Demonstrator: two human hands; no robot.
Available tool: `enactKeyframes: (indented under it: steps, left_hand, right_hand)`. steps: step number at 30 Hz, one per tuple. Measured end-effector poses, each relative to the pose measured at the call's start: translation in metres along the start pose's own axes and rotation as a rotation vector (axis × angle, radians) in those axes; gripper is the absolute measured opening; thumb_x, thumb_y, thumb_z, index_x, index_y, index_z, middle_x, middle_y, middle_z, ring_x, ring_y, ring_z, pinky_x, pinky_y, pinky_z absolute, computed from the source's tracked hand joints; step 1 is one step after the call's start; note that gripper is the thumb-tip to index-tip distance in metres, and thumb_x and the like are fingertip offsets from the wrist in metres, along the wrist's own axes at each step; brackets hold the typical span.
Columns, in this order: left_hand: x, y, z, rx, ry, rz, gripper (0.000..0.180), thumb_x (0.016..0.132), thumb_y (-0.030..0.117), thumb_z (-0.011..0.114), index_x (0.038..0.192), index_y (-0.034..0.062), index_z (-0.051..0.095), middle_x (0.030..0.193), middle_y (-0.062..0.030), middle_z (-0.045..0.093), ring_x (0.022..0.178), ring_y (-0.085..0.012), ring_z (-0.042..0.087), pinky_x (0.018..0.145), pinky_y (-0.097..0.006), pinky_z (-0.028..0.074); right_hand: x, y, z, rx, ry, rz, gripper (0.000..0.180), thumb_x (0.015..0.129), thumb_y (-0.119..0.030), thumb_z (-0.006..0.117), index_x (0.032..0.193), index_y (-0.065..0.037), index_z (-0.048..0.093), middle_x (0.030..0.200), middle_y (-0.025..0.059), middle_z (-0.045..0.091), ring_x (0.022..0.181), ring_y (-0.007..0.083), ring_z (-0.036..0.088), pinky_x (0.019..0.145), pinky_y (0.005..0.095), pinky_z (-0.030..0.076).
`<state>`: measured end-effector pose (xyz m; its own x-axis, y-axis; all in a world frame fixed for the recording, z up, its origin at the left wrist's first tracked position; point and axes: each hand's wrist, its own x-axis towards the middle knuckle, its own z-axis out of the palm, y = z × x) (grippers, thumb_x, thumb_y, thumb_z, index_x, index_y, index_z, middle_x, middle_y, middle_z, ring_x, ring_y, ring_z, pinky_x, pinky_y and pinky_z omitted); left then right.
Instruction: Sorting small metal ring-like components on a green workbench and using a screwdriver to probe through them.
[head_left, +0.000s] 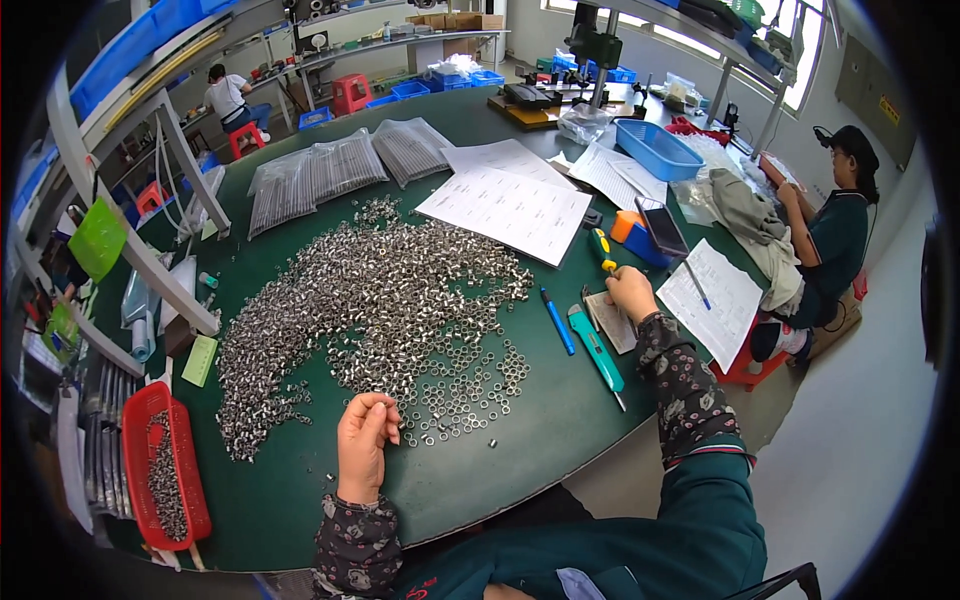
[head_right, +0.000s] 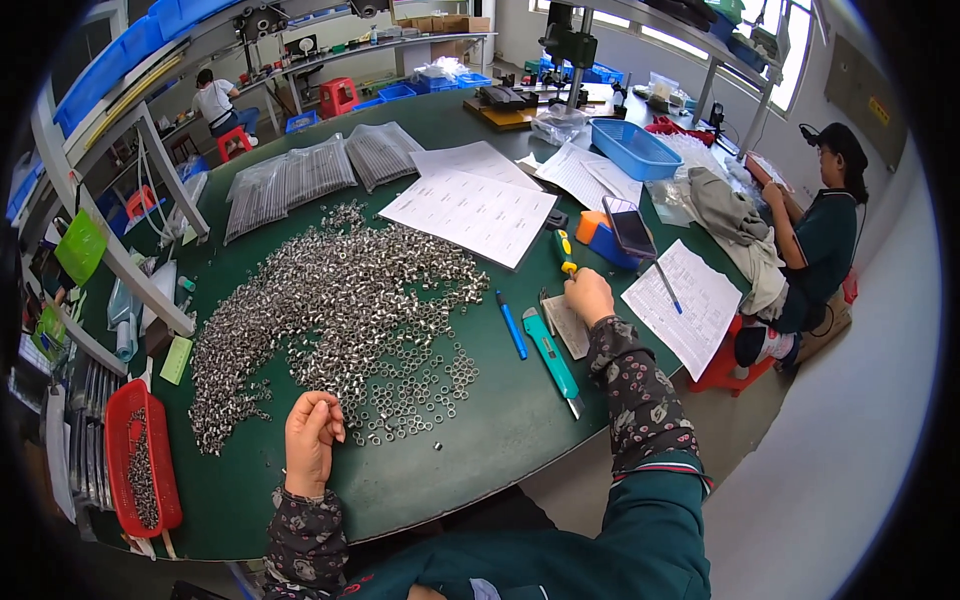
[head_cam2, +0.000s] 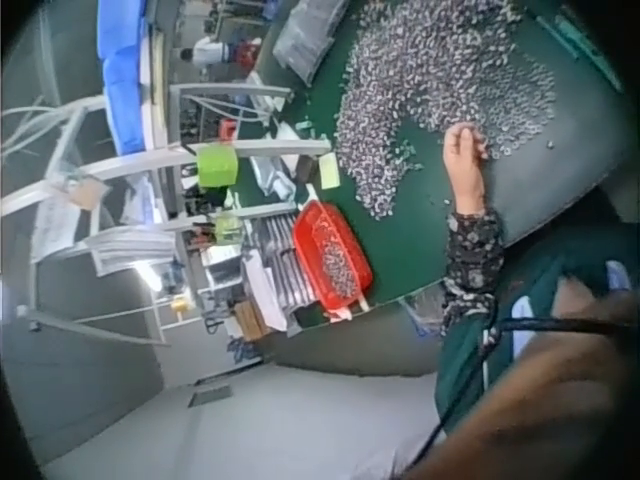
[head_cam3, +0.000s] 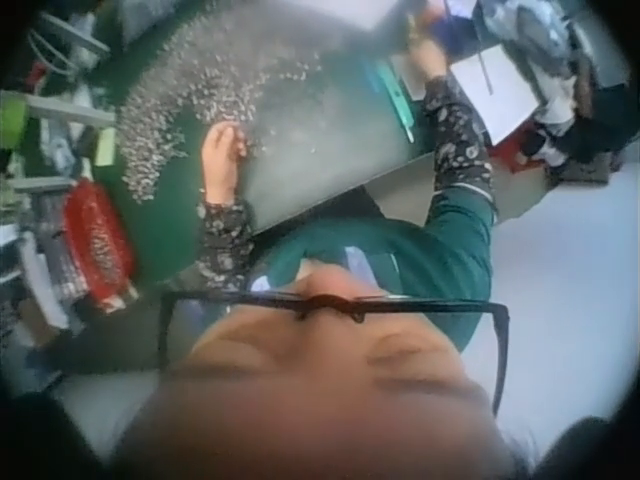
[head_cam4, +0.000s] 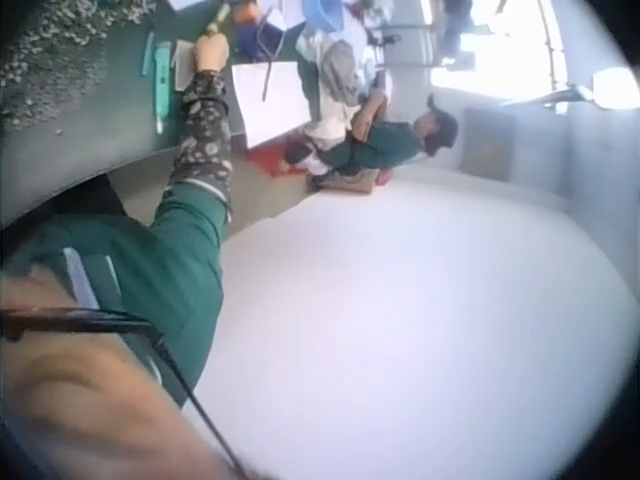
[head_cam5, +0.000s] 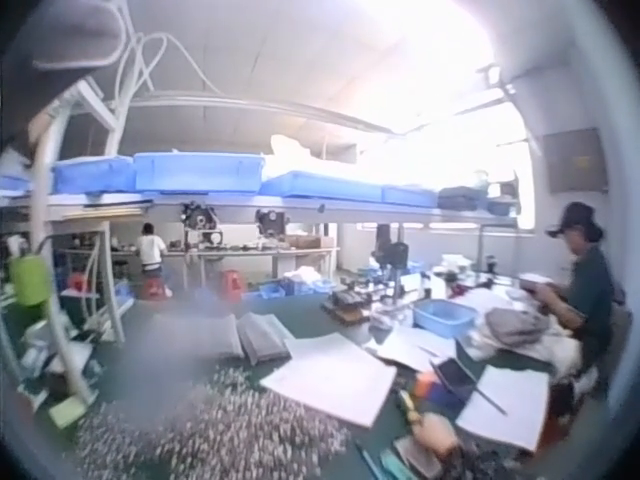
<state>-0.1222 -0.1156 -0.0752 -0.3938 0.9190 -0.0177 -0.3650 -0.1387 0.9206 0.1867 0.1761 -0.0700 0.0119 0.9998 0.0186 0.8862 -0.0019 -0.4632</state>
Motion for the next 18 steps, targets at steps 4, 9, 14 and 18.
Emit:
enactKeyframes:
  steps: [4,9,14,18]
  left_hand:
    - [0.006,0.000,0.000,0.011,-0.001,0.001,0.012,0.089,0.013,0.048,0.091,0.0032,0.053,0.075,-0.0035,0.055,0.061,-0.0080,0.050,0.053,-0.021,0.043]
    - [-0.011,0.008,-0.004,0.048,0.055,0.024,0.012,0.088,0.012,0.050,0.094,0.0026,0.055,0.076,-0.0028,0.057,0.062,-0.0058,0.050,0.055,-0.019,0.042]
    - [-0.012,0.001,0.012,0.021,-0.021,0.061,0.013,0.088,0.013,0.051,0.097,0.0043,0.055,0.079,-0.0013,0.057,0.062,-0.0041,0.048,0.054,-0.018,0.041]
    - [-0.010,0.011,0.022,-0.142,-0.096,0.123,0.014,0.087,0.008,0.052,0.100,0.0041,0.053,0.085,-0.0044,0.058,0.063,-0.0060,0.050,0.055,-0.020,0.042]
  right_hand:
    - [0.004,-0.002,-0.003,0.144,0.000,0.036,0.023,0.075,-0.023,0.059,0.088,-0.005,0.054,0.075,0.0111,0.063,0.080,0.0279,0.061,0.071,0.0371,0.046]
    - [0.016,0.007,0.020,0.107,0.242,-0.144,0.025,0.080,-0.028,0.055,0.080,-0.004,0.057,0.082,0.0201,0.060,0.081,0.0385,0.057,0.068,0.0453,0.045]
    - [0.001,0.025,-0.023,-0.058,0.445,-0.270,0.019,0.083,-0.025,0.054,0.085,-0.006,0.055,0.079,0.0185,0.061,0.078,0.0367,0.059,0.065,0.0446,0.045]
    - [-0.049,-0.057,-0.079,0.286,0.523,-0.531,0.018,0.092,-0.021,0.043,0.087,-0.004,0.047,0.067,0.0082,0.057,0.052,0.0152,0.057,0.044,0.0265,0.042]
